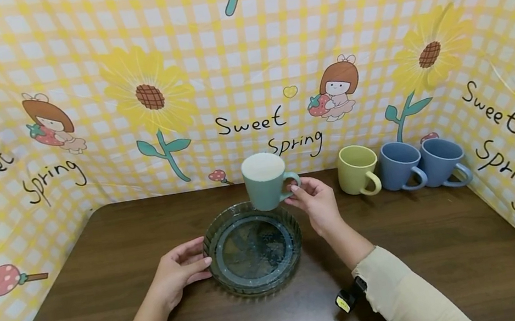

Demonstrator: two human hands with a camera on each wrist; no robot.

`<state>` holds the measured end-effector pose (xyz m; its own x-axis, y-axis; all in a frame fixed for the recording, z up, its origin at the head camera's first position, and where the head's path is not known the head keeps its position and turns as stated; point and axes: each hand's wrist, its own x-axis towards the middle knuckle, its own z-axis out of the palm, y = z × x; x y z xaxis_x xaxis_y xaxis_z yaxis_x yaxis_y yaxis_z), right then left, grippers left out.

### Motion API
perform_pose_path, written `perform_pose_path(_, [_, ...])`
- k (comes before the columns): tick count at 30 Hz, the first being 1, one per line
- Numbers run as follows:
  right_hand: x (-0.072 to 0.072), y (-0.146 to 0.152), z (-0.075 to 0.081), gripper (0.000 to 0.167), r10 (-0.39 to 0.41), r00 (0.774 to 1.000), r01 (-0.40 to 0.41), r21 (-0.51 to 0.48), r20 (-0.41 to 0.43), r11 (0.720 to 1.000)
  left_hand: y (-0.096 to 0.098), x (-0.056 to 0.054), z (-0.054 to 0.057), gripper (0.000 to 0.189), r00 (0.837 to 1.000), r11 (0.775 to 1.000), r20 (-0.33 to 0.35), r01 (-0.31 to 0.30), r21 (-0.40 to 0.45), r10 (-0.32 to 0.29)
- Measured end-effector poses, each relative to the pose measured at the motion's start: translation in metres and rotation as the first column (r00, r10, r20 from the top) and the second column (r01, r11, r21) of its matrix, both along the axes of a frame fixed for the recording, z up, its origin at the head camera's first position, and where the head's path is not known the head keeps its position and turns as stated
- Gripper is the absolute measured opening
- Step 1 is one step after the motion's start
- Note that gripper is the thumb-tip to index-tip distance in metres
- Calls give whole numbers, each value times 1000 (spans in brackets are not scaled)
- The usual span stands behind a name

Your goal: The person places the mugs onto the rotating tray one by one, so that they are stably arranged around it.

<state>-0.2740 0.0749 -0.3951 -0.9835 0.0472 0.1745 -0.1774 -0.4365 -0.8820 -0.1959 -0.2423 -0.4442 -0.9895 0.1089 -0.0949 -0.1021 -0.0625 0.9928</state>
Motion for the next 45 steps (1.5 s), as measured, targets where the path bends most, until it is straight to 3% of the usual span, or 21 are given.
perform_pose_path(17, [0, -11, 3, 7, 52, 998, -55, 75, 41, 996, 1, 1, 0, 66, 1000, 1000, 1, -4, 7, 4])
perform_pose_path(38, [0, -26, -11, 17, 109, 990, -123, 157, 92, 980, 0, 1, 2, 66, 1000, 1000, 5, -6, -1, 6])
perform_pose_path(45, [-2, -30, -16, 12, 105, 989, -122, 183, 99, 975, 0, 1, 1, 66, 1000, 1000, 7, -4, 4, 4])
